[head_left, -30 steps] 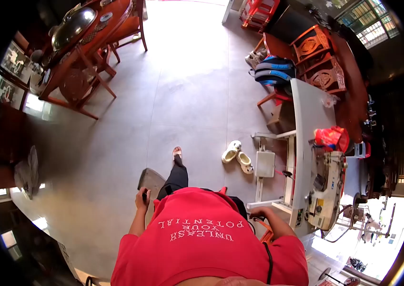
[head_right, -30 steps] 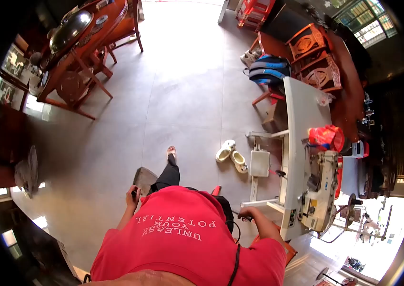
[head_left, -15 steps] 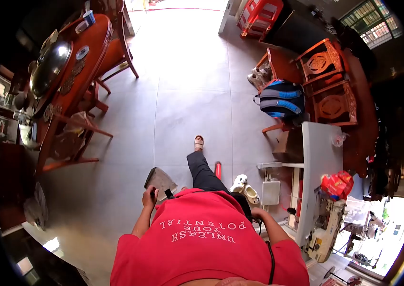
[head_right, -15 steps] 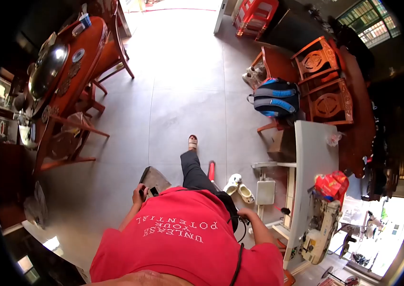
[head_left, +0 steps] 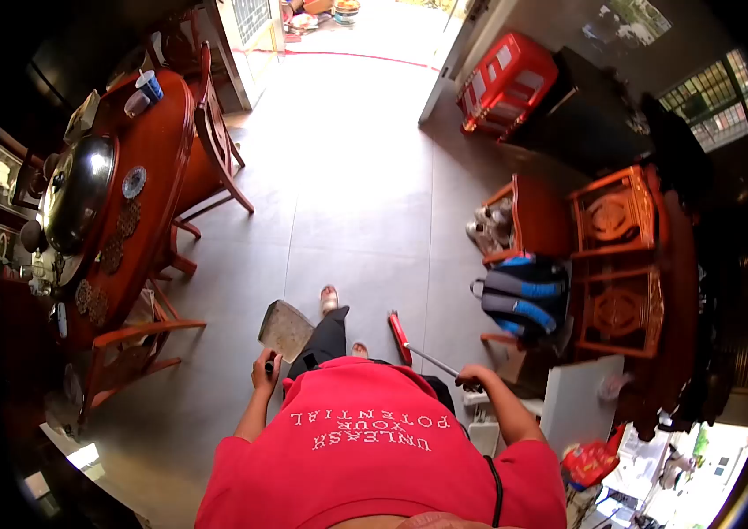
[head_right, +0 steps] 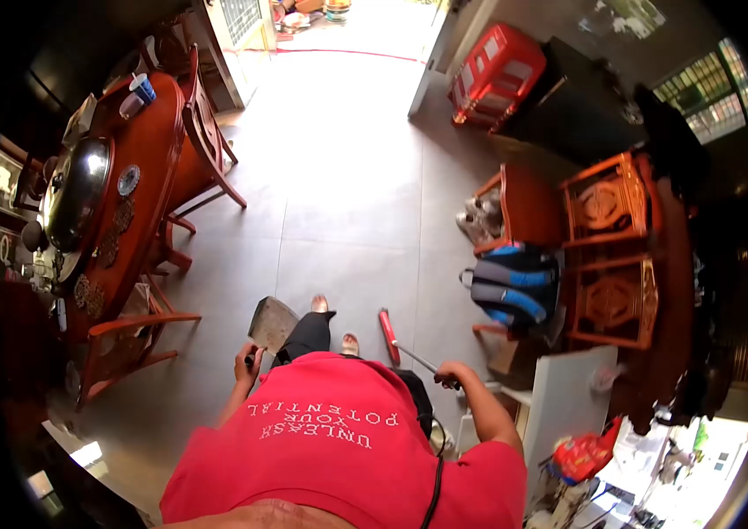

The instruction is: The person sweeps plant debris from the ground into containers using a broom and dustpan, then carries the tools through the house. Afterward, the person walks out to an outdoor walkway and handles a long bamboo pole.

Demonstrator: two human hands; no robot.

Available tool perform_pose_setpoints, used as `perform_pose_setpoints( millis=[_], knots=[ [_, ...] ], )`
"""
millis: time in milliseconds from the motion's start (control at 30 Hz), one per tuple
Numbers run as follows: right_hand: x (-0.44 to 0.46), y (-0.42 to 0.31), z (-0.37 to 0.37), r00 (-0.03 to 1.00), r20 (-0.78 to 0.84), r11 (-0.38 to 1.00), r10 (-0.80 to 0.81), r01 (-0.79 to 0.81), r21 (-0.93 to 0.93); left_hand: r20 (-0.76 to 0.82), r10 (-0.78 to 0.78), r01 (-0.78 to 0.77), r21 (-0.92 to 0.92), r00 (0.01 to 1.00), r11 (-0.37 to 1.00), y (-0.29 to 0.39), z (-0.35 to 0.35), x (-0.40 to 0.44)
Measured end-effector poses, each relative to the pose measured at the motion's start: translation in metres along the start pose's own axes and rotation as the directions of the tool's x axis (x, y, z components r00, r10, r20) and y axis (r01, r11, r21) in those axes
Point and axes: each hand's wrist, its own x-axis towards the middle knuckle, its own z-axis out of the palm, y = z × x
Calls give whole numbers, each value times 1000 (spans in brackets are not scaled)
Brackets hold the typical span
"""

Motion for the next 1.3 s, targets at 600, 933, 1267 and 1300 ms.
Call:
perform_pose_setpoints(
  millis=[600, 933, 1267, 1300],
  knots=[
    [73, -191, -276, 989, 124, 871, 75, -125, 475, 226, 28, -47, 78, 974, 996, 146, 20, 471],
    [45, -348, -606, 923, 306, 723, 234, -376, 580, 116, -15, 2, 113, 993, 994, 275, 10, 693],
    [23, -501, -825, 983, 166, 732, 73, -166, 661, 102, 0, -7, 67, 995, 998, 314, 6, 922],
    [36, -530, -861, 990, 120, 721, 74, -136, 680, 117, 12, -19, 62, 993, 998, 314, 6, 974]
  ],
)
